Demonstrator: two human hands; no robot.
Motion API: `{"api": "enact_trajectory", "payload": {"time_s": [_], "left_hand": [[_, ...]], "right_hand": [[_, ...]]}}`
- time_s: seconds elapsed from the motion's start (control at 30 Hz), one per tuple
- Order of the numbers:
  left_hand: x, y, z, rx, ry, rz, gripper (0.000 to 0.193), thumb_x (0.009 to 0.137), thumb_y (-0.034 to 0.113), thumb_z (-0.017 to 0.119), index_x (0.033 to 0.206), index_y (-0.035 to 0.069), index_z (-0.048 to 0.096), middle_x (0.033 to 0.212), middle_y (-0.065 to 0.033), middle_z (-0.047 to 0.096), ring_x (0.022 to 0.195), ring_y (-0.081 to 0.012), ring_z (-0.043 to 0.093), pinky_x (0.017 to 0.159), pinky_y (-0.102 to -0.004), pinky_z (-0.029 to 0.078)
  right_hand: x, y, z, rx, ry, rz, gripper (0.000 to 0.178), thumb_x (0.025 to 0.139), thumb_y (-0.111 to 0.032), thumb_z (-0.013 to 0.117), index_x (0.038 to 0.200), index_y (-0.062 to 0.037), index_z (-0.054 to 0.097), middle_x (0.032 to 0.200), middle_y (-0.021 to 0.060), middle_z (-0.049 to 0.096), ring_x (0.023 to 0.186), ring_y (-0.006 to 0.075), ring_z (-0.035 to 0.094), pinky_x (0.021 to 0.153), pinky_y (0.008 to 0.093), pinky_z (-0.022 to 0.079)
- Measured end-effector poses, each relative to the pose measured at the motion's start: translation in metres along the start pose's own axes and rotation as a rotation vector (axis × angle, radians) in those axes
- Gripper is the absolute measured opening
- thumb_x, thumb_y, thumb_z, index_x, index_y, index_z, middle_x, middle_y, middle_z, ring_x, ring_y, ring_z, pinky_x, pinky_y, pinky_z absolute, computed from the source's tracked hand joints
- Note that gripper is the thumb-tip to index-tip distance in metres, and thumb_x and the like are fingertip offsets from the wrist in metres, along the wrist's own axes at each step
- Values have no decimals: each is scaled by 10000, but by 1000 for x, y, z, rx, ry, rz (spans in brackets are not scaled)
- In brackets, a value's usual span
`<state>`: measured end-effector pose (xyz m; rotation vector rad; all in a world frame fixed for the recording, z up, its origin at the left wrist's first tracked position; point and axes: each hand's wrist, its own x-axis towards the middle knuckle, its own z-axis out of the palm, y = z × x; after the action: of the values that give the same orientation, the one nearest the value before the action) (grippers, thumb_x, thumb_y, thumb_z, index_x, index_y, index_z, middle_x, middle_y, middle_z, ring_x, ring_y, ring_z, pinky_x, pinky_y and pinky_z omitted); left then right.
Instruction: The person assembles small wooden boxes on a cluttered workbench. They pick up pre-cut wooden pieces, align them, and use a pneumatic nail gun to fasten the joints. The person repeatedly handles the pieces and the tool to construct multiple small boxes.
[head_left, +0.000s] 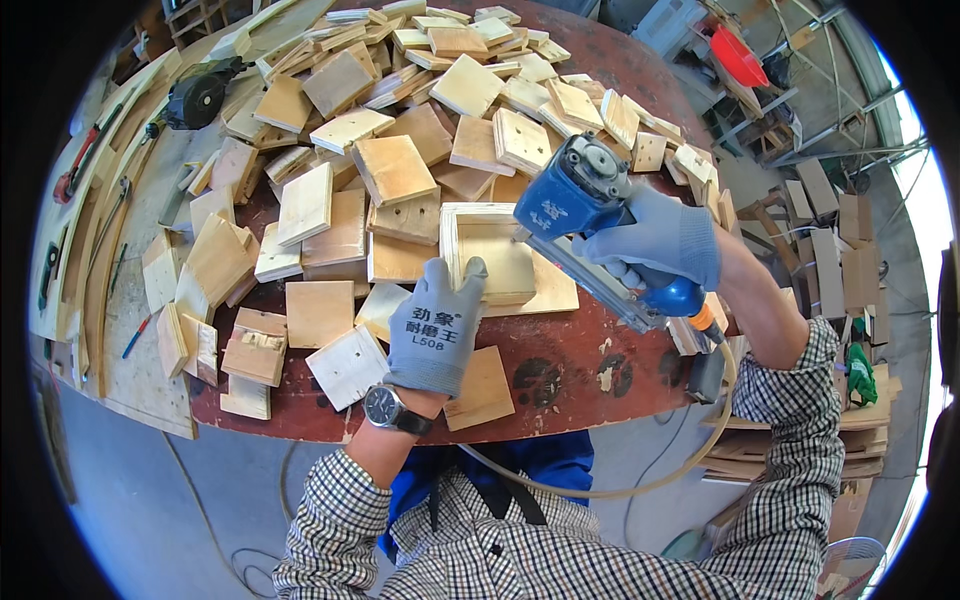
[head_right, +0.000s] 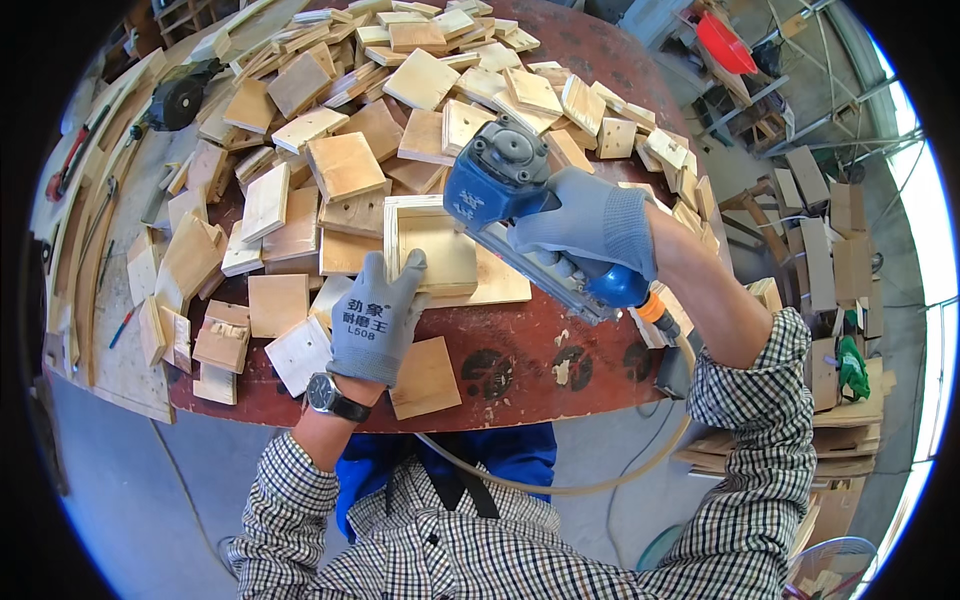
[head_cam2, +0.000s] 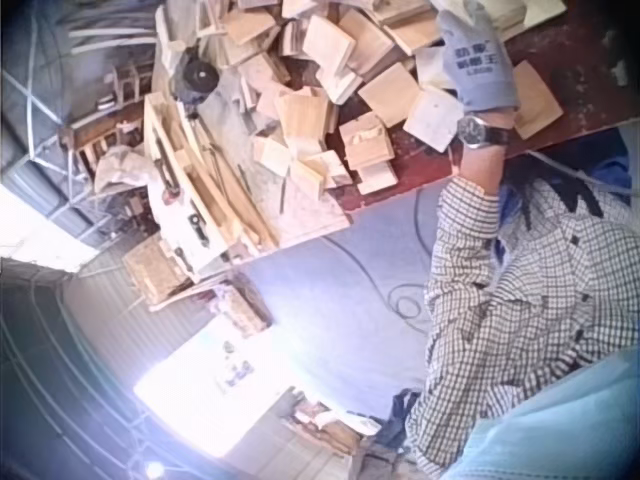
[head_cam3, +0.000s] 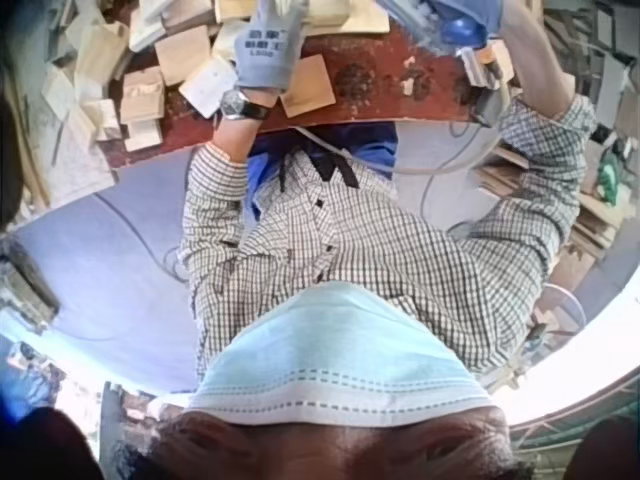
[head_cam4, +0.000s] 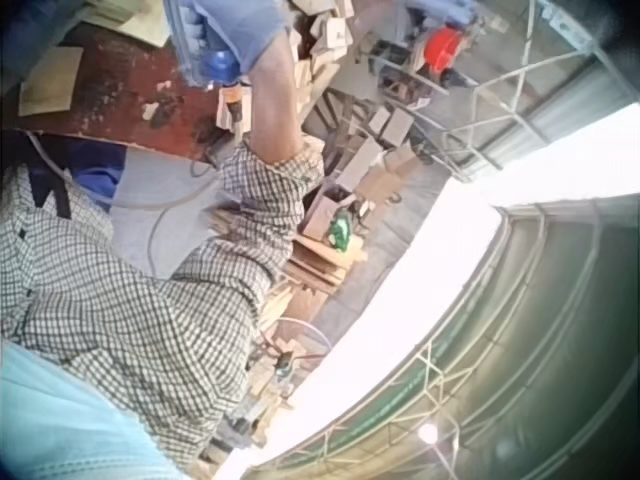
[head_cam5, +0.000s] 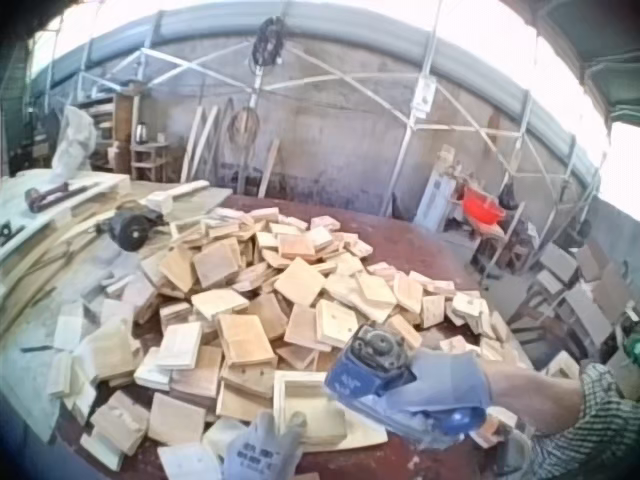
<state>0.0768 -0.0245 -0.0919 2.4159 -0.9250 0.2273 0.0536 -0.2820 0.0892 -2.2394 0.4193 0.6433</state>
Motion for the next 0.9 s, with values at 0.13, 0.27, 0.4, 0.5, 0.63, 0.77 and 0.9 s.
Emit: {"api": "enact_trajectory", "payload": {"time_s": [0.13, 0.27, 0.4, 0.5, 0.63, 0.77, 0.9], "left_hand": [[1, -1, -2, 3, 13, 32, 466, 913, 249, 768, 1362, 168, 672, 1026, -150, 558, 829, -332, 666, 651, -436, 558], [1, -1, -4, 2, -4, 20, 474, 925, 257, 759, 1381, 169, 661, 1029, -150, 559, 808, -334, 665, 636, -433, 556], [2, -2, -1, 36, -13, 20, 474, 931, 266, 754, 1386, 172, 661, 1031, -151, 559, 798, -333, 664, 627, -430, 555], [1, -3, -2, 19, -18, 23, 482, 930, 270, 755, 1393, 177, 658, 1029, -152, 557, 794, -331, 663, 623, -430, 555], [1, 0, -4, 14, -23, 24, 486, 925, 258, 759, 1394, 180, 657, 1027, -150, 555, 798, -328, 662, 627, -427, 558], [0, 0, -4, 10, -28, 9, 495, 911, 241, 771, 1389, 177, 660, 1028, -142, 552, 816, -324, 663, 638, -422, 560], [0, -2, -5, 8, -33, 5, 516, 900, 241, 782, 1395, 179, 654, 1033, -138, 549, 830, -321, 663, 647, -422, 562]], "right_hand": [[-2, 0, -1, 18, 1, 6, 428, 883, -282, 792, 1185, 1, 683, 856, 37, 702, 655, 63, 654, 572, 213, 543], [1, -11, -6, -54, -27, 59, 447, 893, -302, 788, 1204, -1, 679, 850, 44, 719, 637, 63, 648, 545, 213, 526], [0, -28, -9, -115, -56, 151, 563, 900, -343, 792, 1303, 8, 616, 856, 52, 741, 641, 65, 651, 535, 215, 519], [4, -26, -11, -134, -44, 141, 565, 904, -350, 792, 1305, 4, 608, 870, 61, 750, 644, 67, 657, 529, 220, 518], [4, -18, -14, -147, -48, 126, 503, 905, -344, 790, 1242, 2, 650, 887, 78, 759, 651, 70, 663, 534, 231, 515], [1, -26, -14, -102, -82, 109, 467, 898, -345, 787, 1183, 10, 682, 875, 79, 753, 646, 74, 664, 564, 241, 520], [10, -14, -10, -164, -3, 87, 450, 884, -332, 784, 1162, 11, 692, 786, 57, 726, 589, 77, 644, 549, 242, 507]]}}
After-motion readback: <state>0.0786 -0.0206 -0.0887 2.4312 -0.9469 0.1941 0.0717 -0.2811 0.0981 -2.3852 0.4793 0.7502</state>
